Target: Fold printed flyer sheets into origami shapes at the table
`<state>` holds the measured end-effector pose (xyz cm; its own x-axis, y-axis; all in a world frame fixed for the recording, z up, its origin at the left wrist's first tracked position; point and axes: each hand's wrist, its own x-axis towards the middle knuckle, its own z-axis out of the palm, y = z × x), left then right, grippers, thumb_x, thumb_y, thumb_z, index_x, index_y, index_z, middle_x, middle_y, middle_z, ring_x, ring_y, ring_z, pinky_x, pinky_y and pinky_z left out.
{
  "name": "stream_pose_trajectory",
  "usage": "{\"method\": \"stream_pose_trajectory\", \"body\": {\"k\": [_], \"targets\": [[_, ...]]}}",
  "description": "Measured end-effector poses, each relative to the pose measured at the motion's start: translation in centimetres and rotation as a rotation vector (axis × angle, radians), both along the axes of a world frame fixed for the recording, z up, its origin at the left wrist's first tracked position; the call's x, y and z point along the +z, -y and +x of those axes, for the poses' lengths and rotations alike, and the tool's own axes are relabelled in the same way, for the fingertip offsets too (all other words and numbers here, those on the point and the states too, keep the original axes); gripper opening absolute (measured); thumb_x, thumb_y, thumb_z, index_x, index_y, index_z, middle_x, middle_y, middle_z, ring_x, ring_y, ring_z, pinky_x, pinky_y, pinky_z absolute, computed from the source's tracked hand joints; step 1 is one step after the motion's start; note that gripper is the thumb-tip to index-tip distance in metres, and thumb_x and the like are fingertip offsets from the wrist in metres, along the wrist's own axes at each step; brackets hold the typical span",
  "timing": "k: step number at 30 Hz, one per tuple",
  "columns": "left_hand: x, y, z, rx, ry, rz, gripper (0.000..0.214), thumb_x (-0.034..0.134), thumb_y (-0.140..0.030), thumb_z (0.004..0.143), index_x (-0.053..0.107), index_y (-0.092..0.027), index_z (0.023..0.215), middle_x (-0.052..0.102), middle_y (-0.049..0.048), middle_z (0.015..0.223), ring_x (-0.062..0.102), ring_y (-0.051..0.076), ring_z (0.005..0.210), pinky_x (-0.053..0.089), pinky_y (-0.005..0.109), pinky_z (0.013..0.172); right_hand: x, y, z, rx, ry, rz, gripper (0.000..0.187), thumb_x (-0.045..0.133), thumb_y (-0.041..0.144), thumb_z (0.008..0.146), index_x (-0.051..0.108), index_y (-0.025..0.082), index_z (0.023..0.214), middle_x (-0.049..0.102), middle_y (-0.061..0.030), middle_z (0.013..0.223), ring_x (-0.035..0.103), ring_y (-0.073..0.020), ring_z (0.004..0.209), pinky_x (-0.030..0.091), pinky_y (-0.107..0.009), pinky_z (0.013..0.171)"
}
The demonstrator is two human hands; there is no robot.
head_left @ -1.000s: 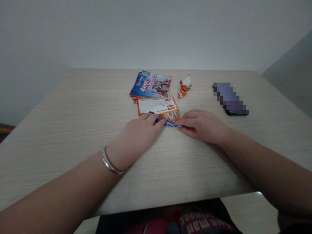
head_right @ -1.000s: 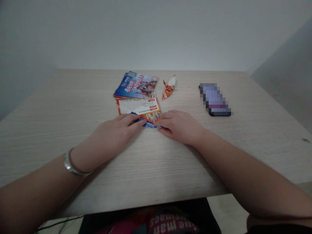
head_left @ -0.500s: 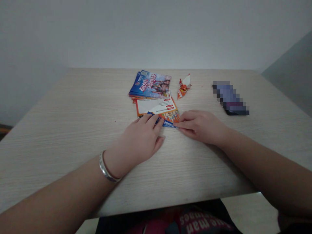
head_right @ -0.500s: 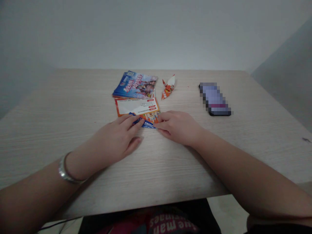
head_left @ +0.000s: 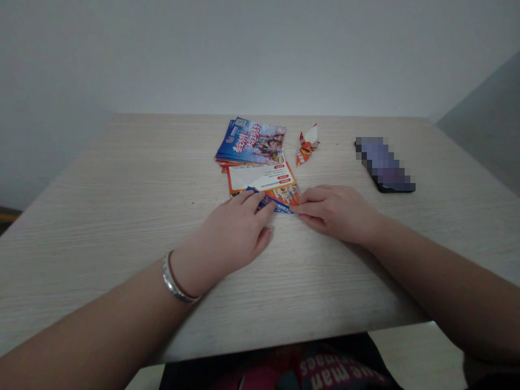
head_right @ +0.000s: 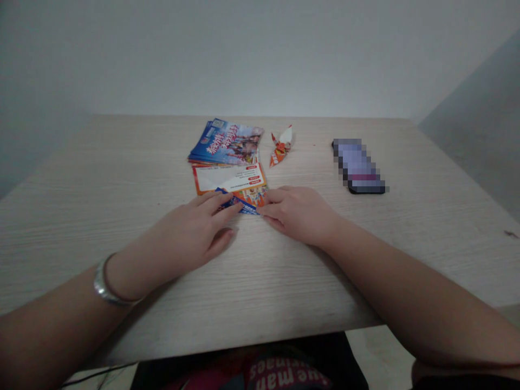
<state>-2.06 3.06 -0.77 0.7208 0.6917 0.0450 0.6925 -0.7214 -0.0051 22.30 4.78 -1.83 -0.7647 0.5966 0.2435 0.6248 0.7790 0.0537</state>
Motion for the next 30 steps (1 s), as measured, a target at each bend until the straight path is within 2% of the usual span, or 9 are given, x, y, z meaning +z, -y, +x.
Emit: {"method": "stream_pose_trajectory", "body": {"k": [13,17,21,27,30], "targets": [[-0.3,-0.1,-0.1,-0.002,-0.006,0.012,0.042,0.042,-0.031,0.099,0.057,-0.008,0.131,0.06,0.0215,0.129,0.056,0.034,0.122,0.048,0.051,0.104,0.0,0.1,-0.1,-0.005,0.02,0.005,0.024,0.054,0.026,0.097,0.077,0.022,0.106,0.075,-0.0048,0.101,0.068,-0.0196,0.088,0.048,-0.031,0.07],[-0.1,-0.1,-0.1,0.0,-0.003,0.004,0.042,0.044,-0.031,0.098,0.057,-0.008,0.13,0.06,0.0214,0.127,0.056,0.034,0.121,0.047,0.052,0.104,0.3,0.1,0.0,-0.02,0.005,-0.029,0.023,0.056,0.024,0.096,0.076,0.023,0.106,0.075,-0.0041,0.103,0.068,-0.0188,0.089,0.047,-0.03,0.072],[0.1,0.1,-0.1,0.002,-0.024,-0.002,0.046,0.044,-0.035,0.099,0.054,-0.008,0.135,0.057,0.0223,0.133,0.053,0.036,0.126,0.045,0.053,0.107,1.3,0.0,0.5,-0.058,0.035,-0.118,0.019,0.059,0.025,0.094,0.077,0.023,0.096,0.075,-0.0032,0.1,0.068,-0.0184,0.086,0.044,-0.029,0.069],[-0.3,0.4,-0.2,-0.001,-0.012,0.031,0.051,0.044,-0.04,0.099,0.048,-0.021,0.146,0.053,0.021,0.136,0.053,0.037,0.126,0.046,0.055,0.105,2.1,-0.2,1.1,-0.056,0.072,-0.198,0.019,0.057,0.026,0.095,0.076,0.022,0.093,0.074,-0.0031,0.093,0.068,-0.0182,0.084,0.042,-0.029,0.07],[-0.4,0.4,-0.3,-0.008,-0.02,0.046,0.05,0.044,-0.041,0.099,0.049,-0.021,0.145,0.053,0.0211,0.135,0.053,0.038,0.125,0.046,0.054,0.104,2.1,-0.1,1.0,-0.059,0.081,-0.208,0.019,0.057,0.025,0.095,0.075,0.022,0.094,0.074,-0.0037,0.094,0.067,-0.0183,0.085,0.041,-0.029,0.069]]}}
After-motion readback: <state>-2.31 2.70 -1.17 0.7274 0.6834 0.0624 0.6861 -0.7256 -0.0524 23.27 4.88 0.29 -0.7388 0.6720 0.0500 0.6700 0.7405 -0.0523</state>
